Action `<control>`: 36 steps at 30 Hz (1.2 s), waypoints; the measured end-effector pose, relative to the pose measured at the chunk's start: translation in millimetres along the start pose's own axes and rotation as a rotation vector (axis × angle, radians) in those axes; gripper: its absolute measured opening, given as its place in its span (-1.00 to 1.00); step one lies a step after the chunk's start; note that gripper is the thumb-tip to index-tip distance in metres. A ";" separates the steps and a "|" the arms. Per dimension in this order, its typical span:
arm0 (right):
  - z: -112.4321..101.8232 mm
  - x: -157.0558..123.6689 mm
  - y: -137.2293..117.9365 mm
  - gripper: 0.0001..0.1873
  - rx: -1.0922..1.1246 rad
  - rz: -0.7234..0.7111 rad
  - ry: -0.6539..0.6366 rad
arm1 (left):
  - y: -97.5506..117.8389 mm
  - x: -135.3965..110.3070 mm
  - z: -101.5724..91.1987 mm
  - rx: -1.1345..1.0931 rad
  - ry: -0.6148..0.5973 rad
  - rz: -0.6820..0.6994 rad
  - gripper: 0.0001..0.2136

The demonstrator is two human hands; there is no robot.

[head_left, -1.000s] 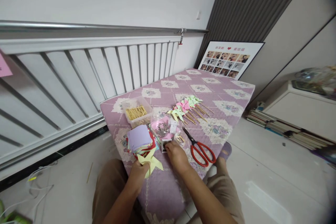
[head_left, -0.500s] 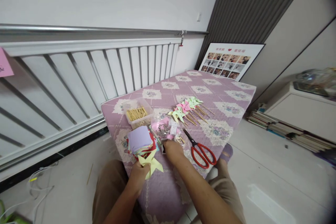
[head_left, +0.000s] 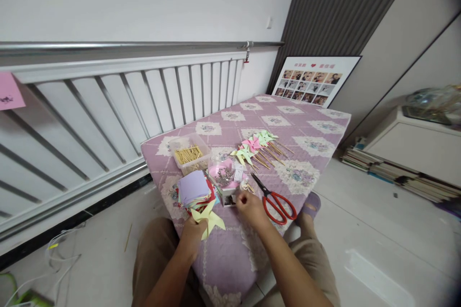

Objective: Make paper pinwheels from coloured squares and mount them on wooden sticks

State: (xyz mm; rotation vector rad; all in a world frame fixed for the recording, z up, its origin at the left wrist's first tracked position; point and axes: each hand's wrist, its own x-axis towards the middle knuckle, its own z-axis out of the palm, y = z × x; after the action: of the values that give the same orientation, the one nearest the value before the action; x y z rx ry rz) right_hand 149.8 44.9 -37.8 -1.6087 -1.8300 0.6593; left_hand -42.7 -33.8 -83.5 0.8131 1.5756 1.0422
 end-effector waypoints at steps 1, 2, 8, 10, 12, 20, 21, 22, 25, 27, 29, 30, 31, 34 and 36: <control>-1.3 -7.5 5.5 -0.88 0.058 0.027 0.026 | -0.5 -0.2 0.1 -0.008 0.027 0.006 -0.67; -1.8 -15.8 10.7 -0.87 0.115 0.055 0.050 | -0.6 -0.6 0.0 -0.014 0.050 0.010 -0.67; 9.0 -56.6 26.5 -0.82 0.401 0.168 0.123 | 10.5 -5.6 1.7 0.018 0.040 0.005 -0.76; 11.4 -59.9 26.4 -0.82 0.475 0.179 0.125 | 16.1 -6.6 8.4 0.029 0.029 0.007 -0.81; 11.0 -60.1 25.3 -0.81 0.534 0.189 0.113 | 20.1 -6.2 19.0 0.032 0.021 0.009 -0.83; 1.8 -63.9 27.8 -0.72 0.700 0.214 0.028 | 21.1 -1.3 49.6 0.023 -0.002 0.021 -0.80; 1.6 -63.9 29.5 -0.72 0.722 0.221 0.029 | 21.1 -1.6 49.7 0.026 -0.005 0.026 -0.80; 1.6 -63.7 31.1 -0.71 0.745 0.231 0.033 | 21.2 -2.1 49.4 0.030 -0.004 0.031 -0.81; 2.7 -62.1 34.0 -0.66 0.818 0.270 0.050 | 22.2 -3.8 48.1 0.054 0.010 0.036 -0.83; 3.0 -61.3 33.5 -0.64 0.863 0.290 0.059 | 23.2 -4.7 47.8 0.069 0.017 0.037 -0.85; 2.4 -61.1 31.6 -0.62 0.896 0.299 0.065 | 24.3 -5.3 47.9 0.079 0.017 0.037 -0.85; 1.7 -61.3 30.5 -0.61 0.907 0.299 0.069 | 24.9 -5.4 48.0 0.082 0.016 0.036 -0.85; 0.9 -61.7 29.4 -0.61 0.915 0.298 0.075 | 25.4 -5.6 48.2 0.085 0.015 0.035 -0.84; -1.2 -64.4 25.7 -0.62 0.913 0.289 0.080 | 27.2 -6.0 48.2 0.096 0.007 0.030 -0.84; -1.9 -67.2 21.6 -0.64 0.889 0.274 0.057 | 28.9 -6.5 47.9 0.107 0.004 0.028 -0.84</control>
State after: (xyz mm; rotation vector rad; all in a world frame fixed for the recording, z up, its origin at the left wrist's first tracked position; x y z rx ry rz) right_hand 171.3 -18.7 -59.8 -1.2245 -1.0127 1.2998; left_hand 5.2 -17.7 -58.8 0.9088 1.6383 0.9868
